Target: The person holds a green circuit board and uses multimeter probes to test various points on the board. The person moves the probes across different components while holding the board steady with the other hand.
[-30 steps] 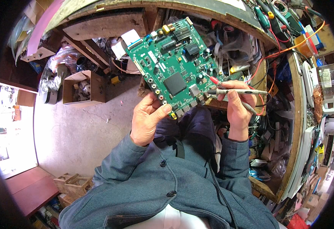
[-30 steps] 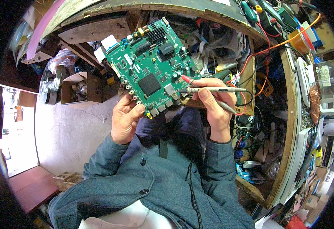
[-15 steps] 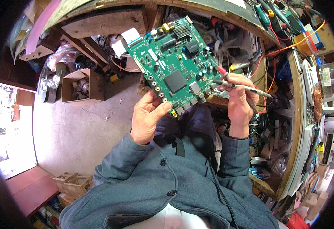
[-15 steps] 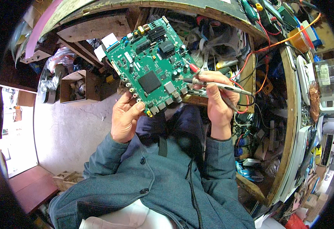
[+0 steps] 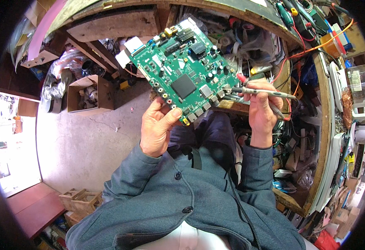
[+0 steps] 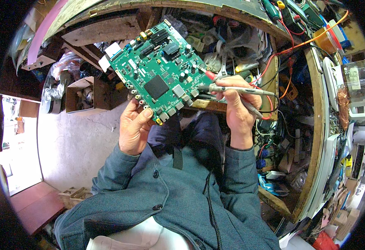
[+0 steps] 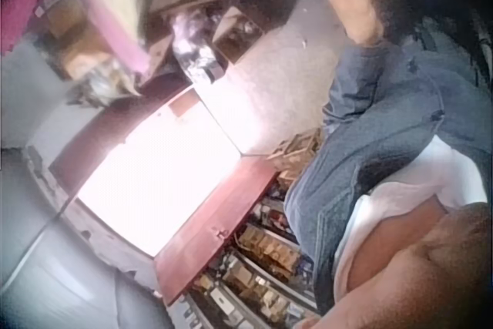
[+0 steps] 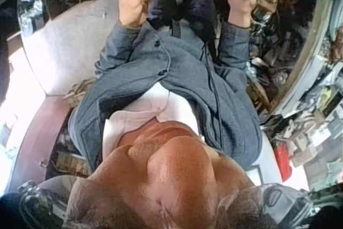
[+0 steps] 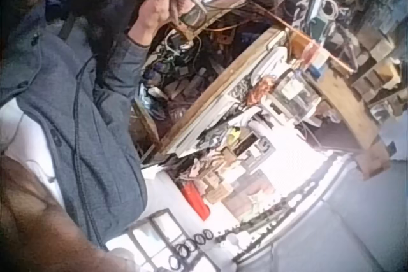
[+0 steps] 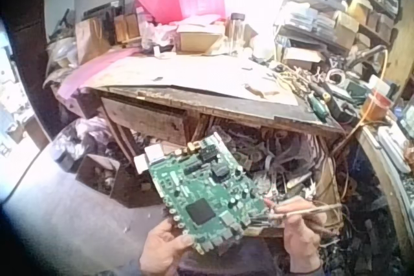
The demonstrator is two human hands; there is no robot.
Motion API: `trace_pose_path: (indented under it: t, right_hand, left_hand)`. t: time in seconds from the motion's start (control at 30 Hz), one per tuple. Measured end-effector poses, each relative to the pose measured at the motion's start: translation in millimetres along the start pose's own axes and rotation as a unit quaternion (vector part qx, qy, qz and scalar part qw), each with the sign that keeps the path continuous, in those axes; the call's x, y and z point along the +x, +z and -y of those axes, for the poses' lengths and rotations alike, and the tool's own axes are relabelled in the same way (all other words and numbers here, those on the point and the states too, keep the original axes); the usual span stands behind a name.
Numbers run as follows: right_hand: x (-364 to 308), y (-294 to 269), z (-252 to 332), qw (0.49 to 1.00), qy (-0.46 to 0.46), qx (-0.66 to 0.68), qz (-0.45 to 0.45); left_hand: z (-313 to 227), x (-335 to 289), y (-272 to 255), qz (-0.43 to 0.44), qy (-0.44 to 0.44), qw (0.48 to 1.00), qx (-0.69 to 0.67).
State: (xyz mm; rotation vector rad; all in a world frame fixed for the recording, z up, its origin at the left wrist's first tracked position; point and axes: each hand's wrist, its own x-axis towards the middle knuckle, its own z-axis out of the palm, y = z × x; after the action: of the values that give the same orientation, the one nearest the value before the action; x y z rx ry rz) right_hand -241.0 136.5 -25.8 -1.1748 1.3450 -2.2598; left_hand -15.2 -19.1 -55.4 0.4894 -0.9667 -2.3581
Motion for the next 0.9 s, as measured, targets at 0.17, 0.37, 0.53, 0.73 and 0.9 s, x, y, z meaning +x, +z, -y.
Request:
trace_pose_path:
  t: [0.17, 0.37, 0.53, 0.73, 0.9]
  right_hand:
    - [-3.4, 3.6, 16.7, 0.995, 0.080, -0.042, 0.030]
    - [-4.1, 6.5, 16.8, 0.995, 0.075, -0.060, 0.018]
    - [-1.1, 2.5, 13.4, 0.997, 0.061, -0.047, 0.031]
    - [3.9, 3.3, 3.2, 0.998, -0.005, -0.063, 0.025]
    - [3.2, 7.0, 6.6, 0.999, 0.023, -0.039, 0.025]
  left_hand:
    - [0.2, -2.4, 5.0, -0.009, 0.002, 1.000, -0.003]
    - [-2.6, -4.4, 7.5, -0.014, -0.004, 1.000, 0.001]
    - [-2.9, -4.3, 5.2, -0.011, -0.008, 1.000, 0.008]
    - [-5.6, -3.5, 3.3, -0.007, -0.012, 1.000, 0.018]
    - [-7.9, -3.9, 3.9, -0.011, -0.014, 1.000, 0.017]
